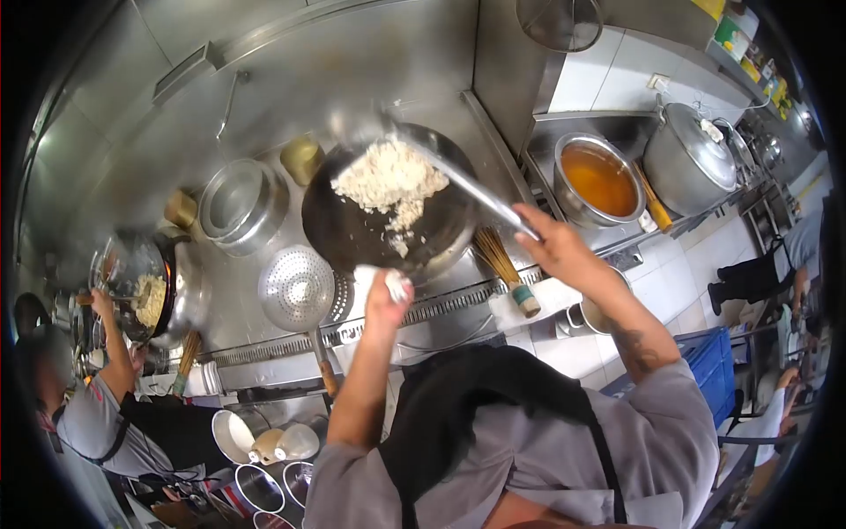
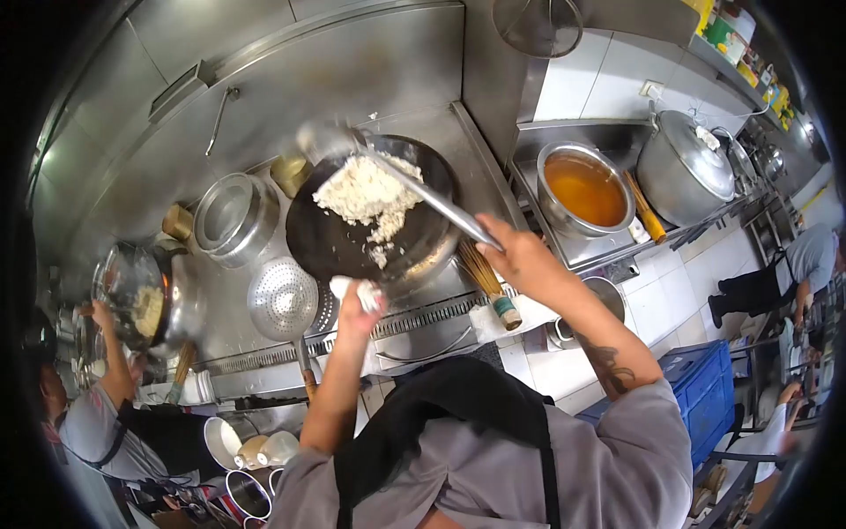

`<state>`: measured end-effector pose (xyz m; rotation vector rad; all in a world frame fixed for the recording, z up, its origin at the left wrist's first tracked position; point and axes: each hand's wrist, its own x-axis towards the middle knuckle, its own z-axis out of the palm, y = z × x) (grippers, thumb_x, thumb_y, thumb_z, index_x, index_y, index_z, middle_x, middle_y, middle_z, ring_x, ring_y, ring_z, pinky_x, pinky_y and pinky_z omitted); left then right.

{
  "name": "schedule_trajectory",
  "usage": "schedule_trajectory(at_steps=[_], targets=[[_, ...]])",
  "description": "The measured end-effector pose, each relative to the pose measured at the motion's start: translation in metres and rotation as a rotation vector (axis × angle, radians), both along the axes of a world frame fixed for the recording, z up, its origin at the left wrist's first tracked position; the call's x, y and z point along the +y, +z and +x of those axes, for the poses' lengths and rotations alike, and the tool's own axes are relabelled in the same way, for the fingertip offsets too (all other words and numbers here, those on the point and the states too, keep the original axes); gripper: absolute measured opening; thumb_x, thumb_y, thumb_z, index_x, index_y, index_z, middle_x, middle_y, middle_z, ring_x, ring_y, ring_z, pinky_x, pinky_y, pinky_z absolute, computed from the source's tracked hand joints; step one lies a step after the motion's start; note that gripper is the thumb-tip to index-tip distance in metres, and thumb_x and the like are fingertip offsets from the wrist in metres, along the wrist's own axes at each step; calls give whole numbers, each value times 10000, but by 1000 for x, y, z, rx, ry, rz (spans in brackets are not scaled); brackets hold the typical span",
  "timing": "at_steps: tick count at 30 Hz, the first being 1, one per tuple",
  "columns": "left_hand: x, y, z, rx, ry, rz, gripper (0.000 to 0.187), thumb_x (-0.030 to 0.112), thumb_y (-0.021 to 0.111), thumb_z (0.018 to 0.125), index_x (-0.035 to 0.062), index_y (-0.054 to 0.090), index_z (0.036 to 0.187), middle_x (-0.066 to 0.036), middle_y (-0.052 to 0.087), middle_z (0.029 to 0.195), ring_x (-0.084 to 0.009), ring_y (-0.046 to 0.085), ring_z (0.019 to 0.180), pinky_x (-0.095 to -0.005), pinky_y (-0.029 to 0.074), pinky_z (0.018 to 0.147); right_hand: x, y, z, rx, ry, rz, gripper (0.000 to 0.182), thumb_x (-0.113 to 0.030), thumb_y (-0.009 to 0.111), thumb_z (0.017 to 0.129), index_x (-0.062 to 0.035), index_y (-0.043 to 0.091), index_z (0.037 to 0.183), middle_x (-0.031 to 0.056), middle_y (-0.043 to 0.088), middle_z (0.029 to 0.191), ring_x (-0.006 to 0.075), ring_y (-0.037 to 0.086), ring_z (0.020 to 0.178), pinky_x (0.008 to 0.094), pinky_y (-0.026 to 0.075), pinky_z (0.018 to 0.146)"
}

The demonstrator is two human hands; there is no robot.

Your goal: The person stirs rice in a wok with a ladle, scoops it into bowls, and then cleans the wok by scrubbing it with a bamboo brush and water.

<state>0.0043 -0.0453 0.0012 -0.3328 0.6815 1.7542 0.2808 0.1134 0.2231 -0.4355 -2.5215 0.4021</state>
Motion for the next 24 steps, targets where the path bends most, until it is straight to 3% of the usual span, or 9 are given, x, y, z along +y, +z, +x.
schedule_trajectory(at_steps=[2, 3, 5, 6, 8, 11, 14, 18, 24], targets=[[26, -3, -29, 137, -7, -64, 97, 138, 548, 852, 91, 566, 770, -50, 584, 675, -184, 556, 597, -296, 463, 479, -23, 69, -1, -17, 15, -764, 435, -176, 499, 970, -2, 403, 1357, 62, 581, 713, 167, 530, 459, 282, 447, 463], [35, -4, -35, 145, -31, -92, 79, 144, 549, 852, 100, 562, 788, -44, 581, 691, -176, 550, 607, -289, 453, 478, -31, 91, -4, -19, 16, -758, 435, -176, 499, 970, -2, 403, 1357, 62, 581, 713, 167, 530, 459, 282, 447, 463], [42, -8, -36, 145, -55, -121, 63, 151, 551, 851, 108, 557, 806, -39, 578, 707, -167, 544, 616, -283, 443, 477, -43, 116, -7, 223, 193, -1203, 438, -173, 484, 981, -16, 393, 1379, 17, 512, 721, 71, 437, 443, 210, 388, 410], [44, -8, -35, 141, -44, -121, 51, 148, 554, 850, 108, 557, 818, -40, 577, 707, -172, 543, 615, -287, 444, 476, -41, 109, -11, 218, 197, -1202, 438, -173, 484, 981, -16, 393, 1379, 17, 512, 721, 71, 437, 443, 210, 388, 410], [45, -11, -33, 132, -28, -119, 41, 146, 556, 848, 108, 556, 831, -41, 575, 707, -177, 542, 614, -291, 445, 475, -32, 75, -21, 336, 403, -1699, 435, -179, 498, 974, -40, 404, 1376, 50, 509, 739, 86, 438, 426, 222, 371, 362], [47, -13, -35, 102, -26, -161, 55, 159, 561, 856, 106, 547, 861, -55, 581, 744, -185, 548, 623, -301, 449, 471, -10, -26, -51, 193, 235, -1944, 431, -279, 551, 957, -59, 459, 1316, 35, 505, 749, 86, 429, 431, 244, 380, 359], [46, -17, -35, 123, -40, -109, 67, 170, 563, 862, 107, 545, 875, -55, 584, 761, -184, 547, 634, -300, 451, 473, 36, -132, -95, -202, -207, -1673, 344, -235, 522, 968, -51, 499, 1257, 23, 515, 737, 88, 446, 441, 270, 391, 360], [48, -23, -36, 98, -25, -85, 57, 176, 560, 868, 120, 548, 862, -44, 582, 748, -181, 547, 635, -299, 452, 468, 63, -110, -123, -232, -213, -1145, 411, -190, 544, 952, -15, 455, 1314, 22, 516, 722, 83, 470, 455, 268, 389, 354], [50, -21, -37, 65, -28, -94, 45, 160, 578, 850, 131, 550, 830, -38, 576, 709, -181, 547, 629, -300, 450, 468, 95, -103, -149, -47, -318, -1184, 462, -149, 539, 940, -35, 412, 1369, 18, 503, 681, 95, 466, 442, 285, 402, 367]])
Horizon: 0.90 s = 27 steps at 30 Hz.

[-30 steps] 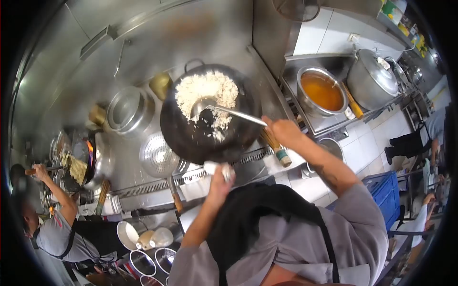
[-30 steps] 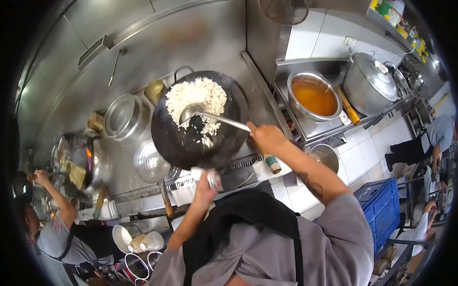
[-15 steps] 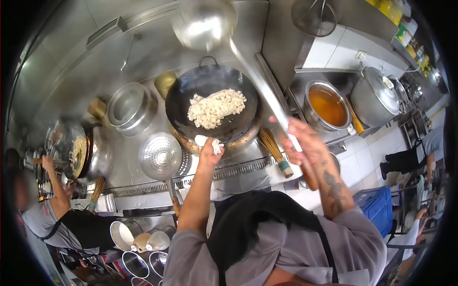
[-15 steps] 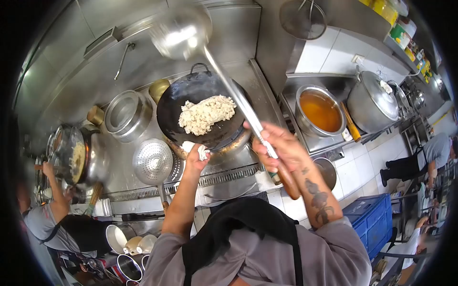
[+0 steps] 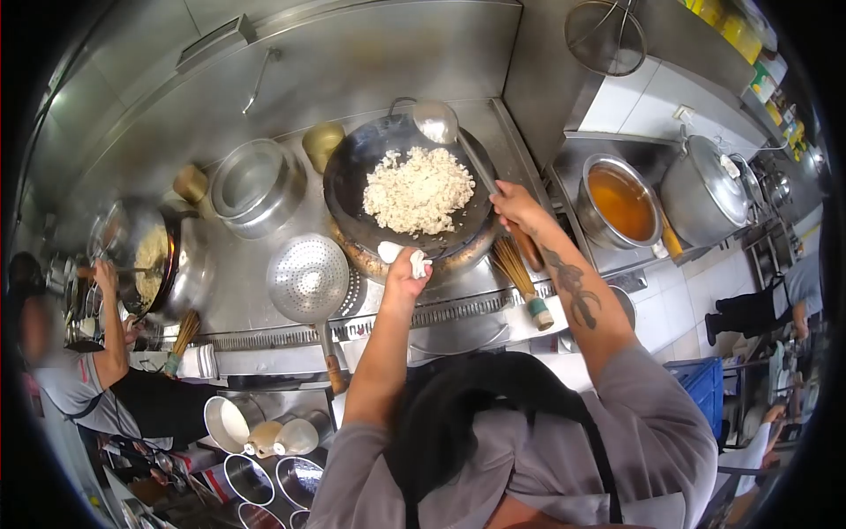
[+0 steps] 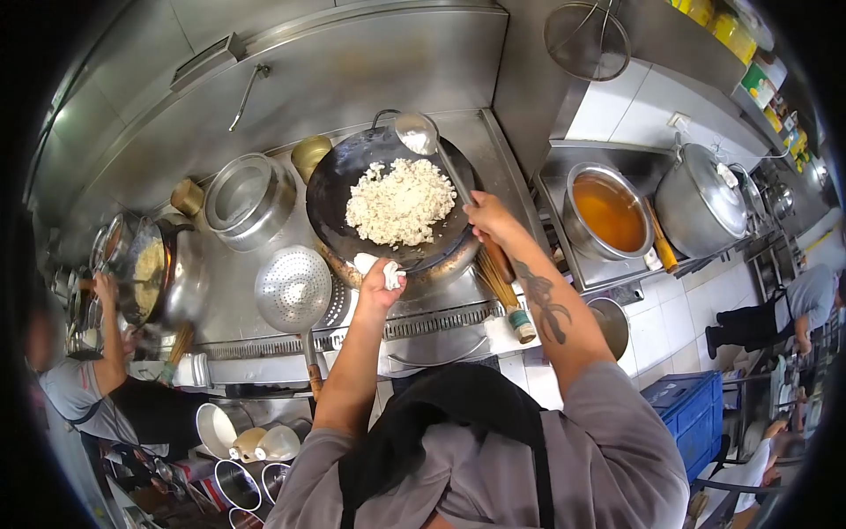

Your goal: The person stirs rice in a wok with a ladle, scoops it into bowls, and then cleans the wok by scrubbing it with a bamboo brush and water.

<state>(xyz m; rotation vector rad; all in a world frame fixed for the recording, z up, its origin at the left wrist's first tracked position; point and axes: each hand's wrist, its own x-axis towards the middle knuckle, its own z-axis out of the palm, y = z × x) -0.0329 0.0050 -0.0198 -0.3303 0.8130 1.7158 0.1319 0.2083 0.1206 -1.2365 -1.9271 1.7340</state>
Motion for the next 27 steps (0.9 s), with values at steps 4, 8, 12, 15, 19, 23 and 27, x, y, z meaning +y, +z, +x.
schedule_trajectory(at_steps=[4, 8, 12, 15, 19, 23, 27], targets=[[0, 5, 1, 9, -8, -38, 68, 146, 586, 831, 97, 577, 786, -66, 594, 707, -197, 522, 587, -305, 450, 492, -36, -42, -35, -59, 244, -11, 331, -166, 544, 921, -20, 523, 1217, 37, 508, 596, 119, 467, 419, 295, 424, 395], [-1, 13, -1, 10, -29, -68, 55, 140, 576, 837, 88, 578, 819, -83, 594, 726, -211, 516, 592, -308, 449, 496, -60, -52, 34, -83, 519, 685, 455, -168, 543, 912, -50, 460, 1344, 171, 629, 732, 277, 609, 575, 390, 517, 564], [-2, 9, 3, 20, 27, -66, 72, 147, 545, 869, 86, 573, 842, -76, 585, 732, -208, 526, 616, -317, 461, 510, -61, 44, 109, -345, 657, 656, 466, -169, 548, 901, -50, 465, 1344, 248, 651, 848, 395, 650, 778, 476, 518, 720], [-25, 43, 53, -8, 53, 11, 97, 162, 506, 905, 99, 574, 876, -55, 591, 762, -192, 537, 639, -305, 461, 508, -55, 62, 135, -556, 663, 932, 468, -143, 539, 895, -16, 453, 1337, 248, 648, 839, 397, 647, 757, 482, 515, 694], [-52, 110, 93, -137, 16, -25, 113, 209, 496, 930, 117, 560, 910, -42, 593, 784, -191, 558, 681, -299, 474, 522, -73, 77, 132, -493, 678, 993, 460, -116, 531, 888, 23, 451, 1319, 251, 639, 790, 402, 637, 733, 479, 508, 669], [-46, 99, 74, -131, 117, -48, 120, 205, 507, 924, 97, 546, 888, -62, 579, 776, -207, 554, 664, -308, 480, 520, -97, 121, 150, -378, 723, 895, 469, -151, 538, 904, 5, 450, 1337, 250, 639, 828, 401, 631, 747, 471, 498, 677], [-59, 133, 75, -145, 22, -31, 114, 191, 521, 905, 85, 541, 869, -69, 561, 742, -207, 546, 645, -302, 474, 506, -67, 124, 156, -371, 753, 643, 502, -200, 566, 914, -54, 439, 1377, 233, 645, 861, 365, 635, 759, 424, 498, 724]])
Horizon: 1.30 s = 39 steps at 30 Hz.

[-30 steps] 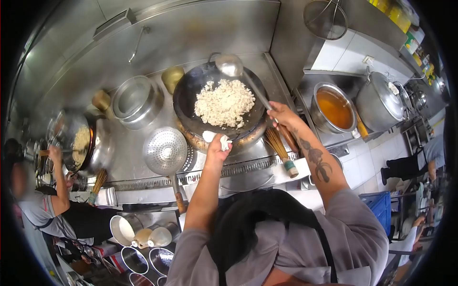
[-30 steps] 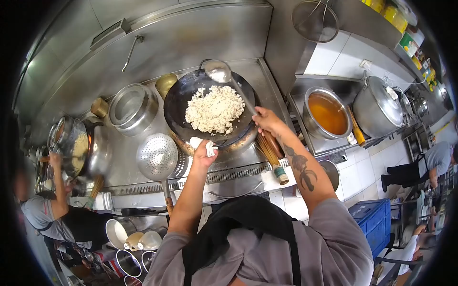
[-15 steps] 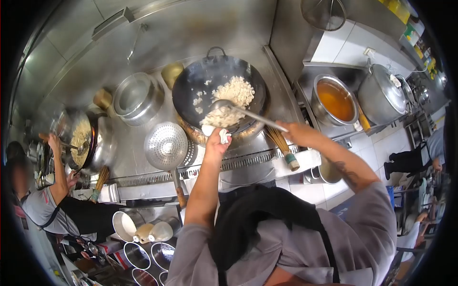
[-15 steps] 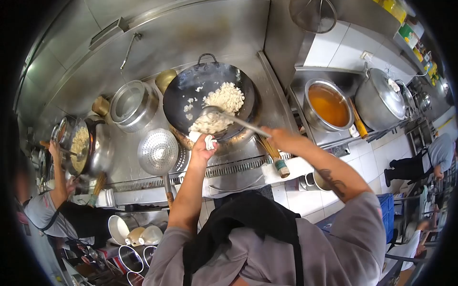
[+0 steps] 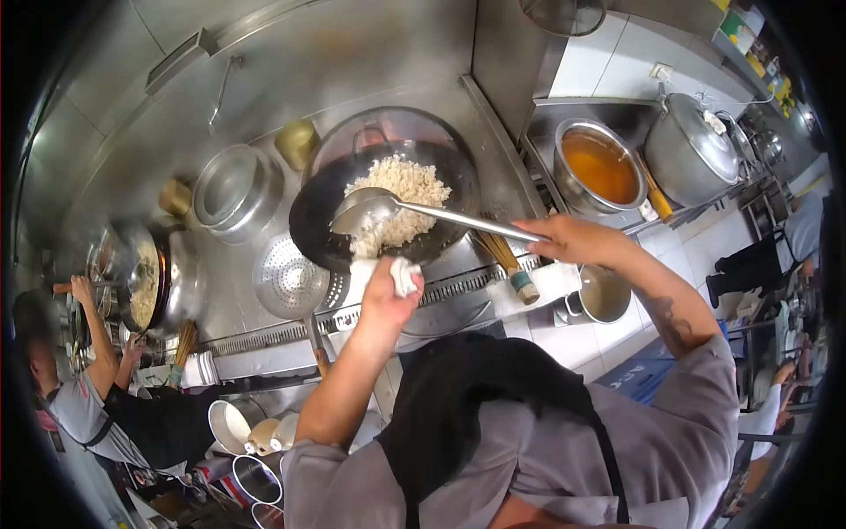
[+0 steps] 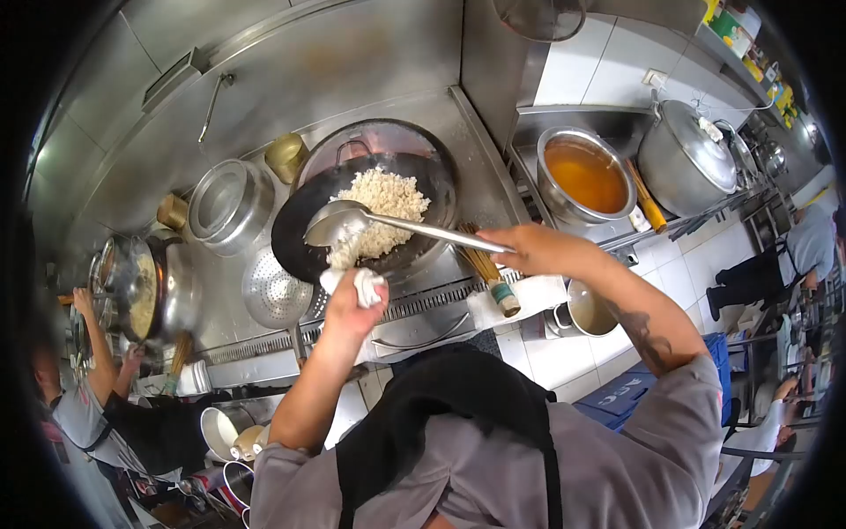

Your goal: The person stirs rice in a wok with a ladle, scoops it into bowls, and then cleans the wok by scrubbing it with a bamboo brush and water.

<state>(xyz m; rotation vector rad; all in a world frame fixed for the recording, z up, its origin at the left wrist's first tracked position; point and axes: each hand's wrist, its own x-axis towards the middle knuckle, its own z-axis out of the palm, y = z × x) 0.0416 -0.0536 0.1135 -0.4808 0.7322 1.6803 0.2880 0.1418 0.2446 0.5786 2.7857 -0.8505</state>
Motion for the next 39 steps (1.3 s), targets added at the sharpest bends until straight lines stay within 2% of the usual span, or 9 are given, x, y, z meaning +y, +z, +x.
schedule_trajectory(at_steps=[7, 17, 19, 21, 23, 26, 30, 36, 39], targets=[[-47, -120, 57, 7, -72, 124, 149, 225, 518, 903, 90, 571, 867, -59, 581, 717, -217, 548, 594, -341, 485, 503, -15, -64, -14, 131, -83, 597, 414, -123, 509, 902, 6, 473, 1293, 217, 622, 739, 350, 645, 685, 469, 512, 612], [59, -123, -61, 106, -21, 57, 63, 135, 559, 842, 86, 564, 803, -46, 578, 714, -180, 549, 634, -288, 456, 499, -68, 31, -12, 499, -203, 359, 513, -101, 573, 902, -13, 408, 1380, 266, 629, 1043, 391, 646, 813, 414, 510, 727], [63, -127, -62, 109, -30, 60, 57, 134, 563, 838, 86, 565, 808, -48, 579, 719, -184, 548, 642, -293, 457, 508, -88, 60, -28, 178, -527, -245, 541, -111, 576, 906, -37, 385, 1407, 265, 625, 1072, 380, 655, 849, 379, 512, 750], [66, -132, -59, 106, -39, 63, 51, 133, 567, 834, 87, 566, 812, -50, 580, 724, -189, 548, 651, -298, 457, 517, -80, 18, -32, 128, -582, -282, 566, -111, 573, 910, -48, 355, 1428, 271, 616, 1093, 376, 660, 854, 367, 509, 741], [67, -135, -59, 86, -56, 61, 86, 154, 565, 863, 106, 540, 930, -64, 595, 793, -204, 572, 694, -319, 479, 525, -69, -50, -35, 446, -258, 203, 570, -90, 571, 899, -39, 357, 1425, 285, 618, 1055, 389, 655, 832, 405, 506, 731], [68, -133, -55, 94, -24, 69, 74, 140, 576, 840, 92, 545, 887, -66, 588, 773, -204, 562, 680, -318, 473, 530, -66, -104, -80, -118, -376, 344, 550, -123, 578, 881, -5, 396, 1387, 315, 610, 1036, 411, 625, 934, 442, 495, 818], [69, -131, -54, 103, -16, 60, 65, 137, 570, 841, 81, 548, 866, -71, 586, 771, -204, 555, 676, -315, 465, 525, -47, -129, -110, 41, -425, 200, 533, -154, 578, 881, 5, 421, 1365, 315, 616, 1014, 420, 615, 947, 458, 488, 826], [68, -125, -51, 88, -13, 36, 62, 137, 571, 848, 92, 547, 883, -71, 590, 777, -209, 564, 682, -319, 467, 519, -23, -107, -111, 263, -727, -166, 508, -212, 563, 933, 24, 424, 1361, 137, 627, 741, 125, 501, 425, 292, 445, 418], [68, -127, -50, 105, -15, 37, 61, 146, 573, 853, 102, 548, 888, -65, 590, 778, -209, 564, 683, -319, 466, 520, -25, -137, -129, 374, -981, -329, 456, -213, 561, 937, 16, 458, 1318, 85, 585, 666, 120, 482, 408, 300, 424, 378]])
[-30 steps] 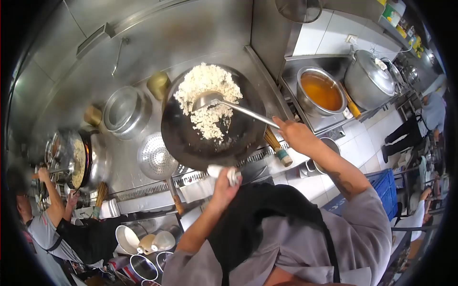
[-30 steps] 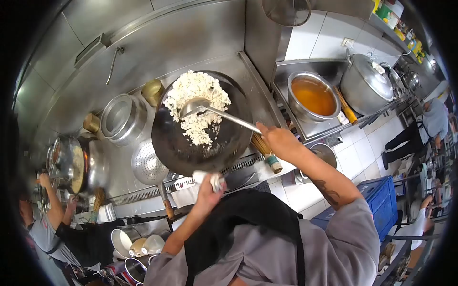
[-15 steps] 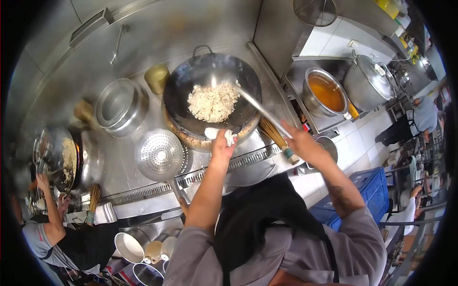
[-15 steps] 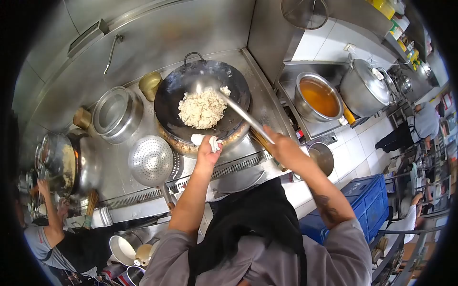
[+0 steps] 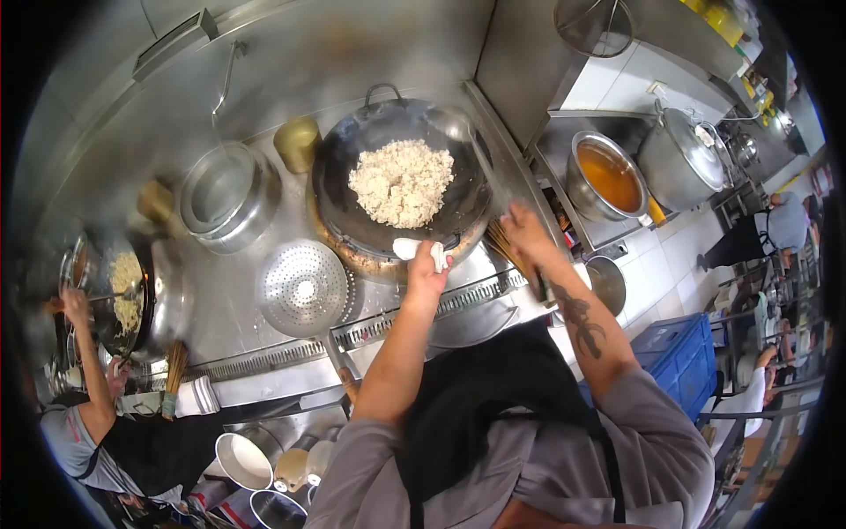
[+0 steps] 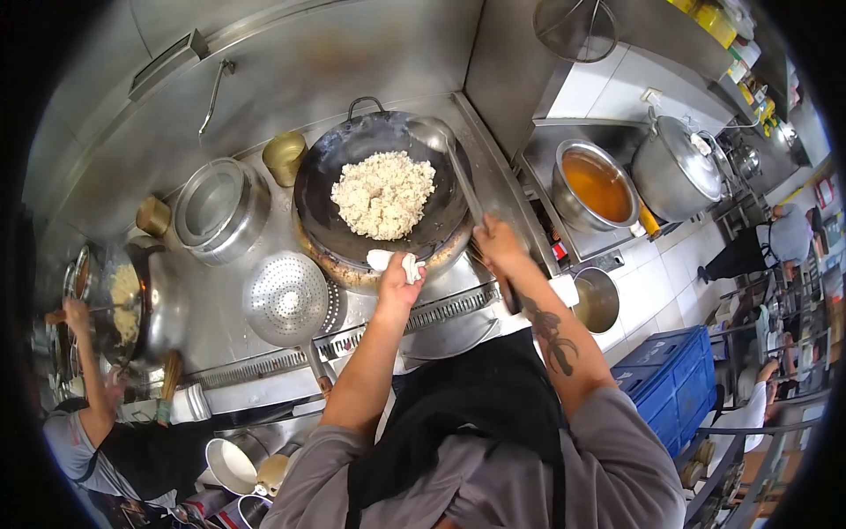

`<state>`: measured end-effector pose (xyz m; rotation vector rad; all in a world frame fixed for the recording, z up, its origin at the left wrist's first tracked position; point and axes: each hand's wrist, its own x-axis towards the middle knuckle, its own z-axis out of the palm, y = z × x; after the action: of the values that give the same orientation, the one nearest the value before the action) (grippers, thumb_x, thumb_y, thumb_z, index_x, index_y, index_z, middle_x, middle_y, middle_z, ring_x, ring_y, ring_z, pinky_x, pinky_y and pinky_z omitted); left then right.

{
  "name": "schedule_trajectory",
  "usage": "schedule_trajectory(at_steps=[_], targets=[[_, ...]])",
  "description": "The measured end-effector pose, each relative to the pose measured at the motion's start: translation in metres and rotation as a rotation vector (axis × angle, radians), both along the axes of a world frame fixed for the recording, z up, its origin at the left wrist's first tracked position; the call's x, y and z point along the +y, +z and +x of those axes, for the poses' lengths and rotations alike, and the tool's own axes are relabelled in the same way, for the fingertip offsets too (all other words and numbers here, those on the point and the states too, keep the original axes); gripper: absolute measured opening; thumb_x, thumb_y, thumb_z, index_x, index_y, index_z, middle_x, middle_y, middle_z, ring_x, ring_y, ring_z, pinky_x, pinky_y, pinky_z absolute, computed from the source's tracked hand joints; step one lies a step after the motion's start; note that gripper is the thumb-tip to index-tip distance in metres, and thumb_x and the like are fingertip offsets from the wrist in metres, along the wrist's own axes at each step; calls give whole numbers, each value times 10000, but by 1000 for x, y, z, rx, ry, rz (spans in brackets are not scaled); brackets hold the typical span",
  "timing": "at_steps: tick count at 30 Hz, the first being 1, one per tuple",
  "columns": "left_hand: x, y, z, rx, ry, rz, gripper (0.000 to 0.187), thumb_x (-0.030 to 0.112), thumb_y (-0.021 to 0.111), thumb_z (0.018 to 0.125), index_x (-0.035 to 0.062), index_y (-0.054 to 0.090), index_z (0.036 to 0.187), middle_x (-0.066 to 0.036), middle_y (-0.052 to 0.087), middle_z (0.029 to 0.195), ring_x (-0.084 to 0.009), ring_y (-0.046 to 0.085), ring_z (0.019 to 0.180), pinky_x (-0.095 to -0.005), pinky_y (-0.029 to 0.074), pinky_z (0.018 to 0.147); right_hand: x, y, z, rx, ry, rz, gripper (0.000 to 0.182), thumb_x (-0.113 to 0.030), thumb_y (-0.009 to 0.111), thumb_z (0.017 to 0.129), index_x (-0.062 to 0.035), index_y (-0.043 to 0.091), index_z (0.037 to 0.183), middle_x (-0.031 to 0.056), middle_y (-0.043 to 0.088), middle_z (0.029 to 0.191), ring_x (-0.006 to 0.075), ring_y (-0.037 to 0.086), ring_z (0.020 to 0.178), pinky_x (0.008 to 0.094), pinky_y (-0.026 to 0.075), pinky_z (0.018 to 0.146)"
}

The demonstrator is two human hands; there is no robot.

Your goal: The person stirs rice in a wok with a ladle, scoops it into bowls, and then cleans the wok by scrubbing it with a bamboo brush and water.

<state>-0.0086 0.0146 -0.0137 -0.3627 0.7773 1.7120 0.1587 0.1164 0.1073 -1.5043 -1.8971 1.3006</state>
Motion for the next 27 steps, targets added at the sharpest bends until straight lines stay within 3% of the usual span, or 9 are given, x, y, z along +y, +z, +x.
schedule_trajectory(at_steps=[2, 4, 8, 10, 11, 13, 17, 25, 27], targets=[[1, 5, 0, -21, -6, -8, 63, 151, 574, 856, 107, 548, 893, -60, 588, 776, -203, 561, 677, -318, 463, 519, -8, -38, -2, 156, 75, -287, 252, -192, 532, 948, -28, 533, 1139, 14, 494, 602, 92, 457, 390, 274, 382, 332], [3, -1, -1, -14, -19, 20, 64, 152, 574, 858, 107, 547, 895, -59, 585, 775, -201, 558, 676, -317, 461, 519, -36, -19, -6, 202, 160, -518, 260, -167, 514, 950, -48, 542, 1179, 17, 506, 621, 90, 471, 401, 267, 376, 336], [4, 2, -1, -37, -4, -35, 64, 150, 573, 859, 105, 545, 895, -57, 579, 769, -200, 552, 669, -315, 459, 520, -33, 40, 6, 141, 274, -485, 288, -157, 518, 950, -50, 537, 1216, 0, 499, 633, 72, 468, 408, 240, 377, 355], [4, 1, 0, -44, 7, -33, 50, 148, 571, 857, 113, 551, 887, -54, 587, 775, -195, 557, 673, -318, 462, 516, -40, 71, 19, 8, 457, -96, 328, -155, 535, 941, -40, 520, 1248, 65, 566, 666, 174, 580, 498, 311, 463, 450], [3, -1, 0, -46, 16, -29, 36, 146, 570, 854, 122, 558, 878, -50, 594, 781, -191, 561, 676, -320, 465, 512, -38, 67, 30, 6, 466, -103, 328, -155, 535, 941, -40, 520, 1248, 65, 566, 666, 174, 580, 498, 311, 463, 450], [2, -1, 0, -57, 22, -30, 40, 146, 570, 855, 125, 556, 886, -49, 593, 781, -192, 560, 672, -318, 460, 502, -37, 58, 48, -76, 560, 700, 342, -173, 547, 928, -15, 516, 1230, 173, 625, 738, 331, 648, 676, 426, 514, 607], [3, 3, -2, -74, 6, -27, 49, 142, 570, 857, 122, 550, 897, -54, 590, 775, -196, 556, 651, -316, 448, 471, -15, 33, 33, -577, 659, 403, 359, -187, 539, 915, 19, 525, 1208, 289, 634, 914, 434, 627, 863, 507, 490, 763], [4, 1, -6, -35, 8, -49, 78, 132, 586, 831, 70, 581, 784, -75, 592, 706, -212, 537, 602, -309, 461, 496, 30, 66, 91, -116, 836, 646, 425, -180, 557, 914, 38, 494, 1273, 301, 631, 940, 439, 628, 868, 484, 502, 759], [-4, -1, 5, 28, 65, 4, 90, 139, 580, 846, 77, 581, 781, -58, 592, 707, -201, 539, 610, -303, 455, 501, 32, 56, 79, -347, 848, 491, 426, -181, 558, 916, 33, 495, 1279, 304, 626, 971, 432, 628, 894, 468, 502, 781]])
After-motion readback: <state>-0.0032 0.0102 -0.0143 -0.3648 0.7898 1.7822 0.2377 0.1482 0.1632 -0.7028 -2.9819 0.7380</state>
